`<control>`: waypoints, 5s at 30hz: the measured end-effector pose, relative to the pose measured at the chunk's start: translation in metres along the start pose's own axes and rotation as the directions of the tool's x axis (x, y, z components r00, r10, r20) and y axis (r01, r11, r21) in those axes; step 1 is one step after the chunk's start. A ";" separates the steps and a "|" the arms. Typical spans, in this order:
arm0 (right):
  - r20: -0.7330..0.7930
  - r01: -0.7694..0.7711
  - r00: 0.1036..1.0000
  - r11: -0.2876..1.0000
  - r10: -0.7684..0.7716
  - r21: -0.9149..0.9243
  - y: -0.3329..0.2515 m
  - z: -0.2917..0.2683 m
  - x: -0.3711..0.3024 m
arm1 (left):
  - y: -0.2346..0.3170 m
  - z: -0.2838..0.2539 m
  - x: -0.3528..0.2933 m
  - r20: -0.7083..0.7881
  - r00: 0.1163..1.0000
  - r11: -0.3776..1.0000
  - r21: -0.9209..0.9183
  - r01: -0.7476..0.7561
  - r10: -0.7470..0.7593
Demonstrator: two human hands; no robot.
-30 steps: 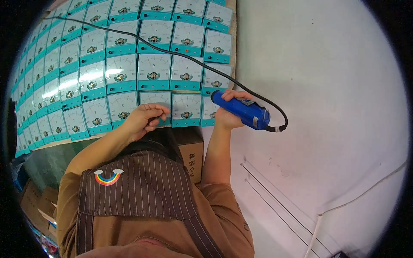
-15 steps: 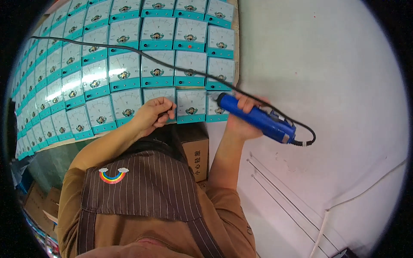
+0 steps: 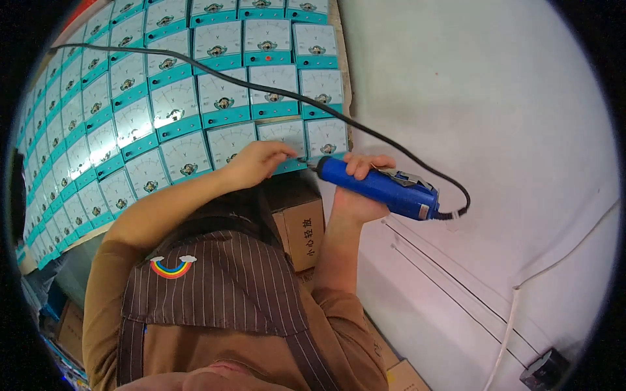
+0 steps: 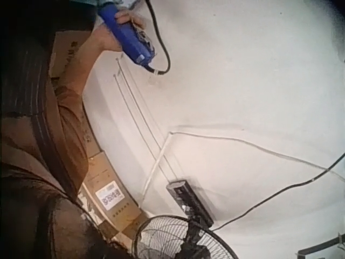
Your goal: Screwing small components onto analog meters using an electric screwdriver at a workshop bench.
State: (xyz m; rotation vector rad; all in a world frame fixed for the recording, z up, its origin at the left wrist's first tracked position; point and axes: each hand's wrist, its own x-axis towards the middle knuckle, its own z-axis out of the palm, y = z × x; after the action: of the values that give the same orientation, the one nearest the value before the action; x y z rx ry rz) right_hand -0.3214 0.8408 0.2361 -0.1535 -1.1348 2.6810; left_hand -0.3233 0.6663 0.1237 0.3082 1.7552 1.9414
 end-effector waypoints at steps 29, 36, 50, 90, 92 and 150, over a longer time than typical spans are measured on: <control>0.083 0.285 0.958 0.897 -0.274 -0.338 0.032 -0.053 -0.003 | 0.031 -0.031 -0.059 0.250 0.806 0.624 -0.525 0.579 -0.537; -0.022 0.297 0.939 0.843 -0.343 -0.449 0.042 -0.040 -0.008 | 0.024 -0.034 -0.071 0.244 0.817 0.556 -0.629 0.544 -0.523; 0.106 -0.094 0.991 0.982 0.077 0.161 0.039 0.020 -0.073 | 0.031 -0.023 -0.085 0.266 0.776 0.371 -0.759 0.534 -0.572; 0.037 0.286 0.957 0.916 -0.287 -0.281 0.057 0.008 -0.057 | 0.020 -0.048 -0.104 0.240 0.811 0.582 -0.592 0.558 -0.534; -0.023 0.266 0.959 0.928 -0.282 -0.261 0.057 0.004 -0.055 | 0.015 -0.042 -0.080 0.196 0.844 0.699 -0.483 0.527 -0.500; 0.043 0.119 0.993 0.979 -0.113 -0.167 0.063 -0.009 -0.046 | 0.002 -0.012 -0.018 0.169 0.961 0.567 0.780 -0.266 0.218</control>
State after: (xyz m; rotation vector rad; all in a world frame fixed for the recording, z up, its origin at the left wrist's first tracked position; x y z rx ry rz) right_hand -0.2852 0.7929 0.1852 -0.0680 -1.3384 2.4937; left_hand -0.3140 0.6471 0.1274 0.9475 2.5723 1.1157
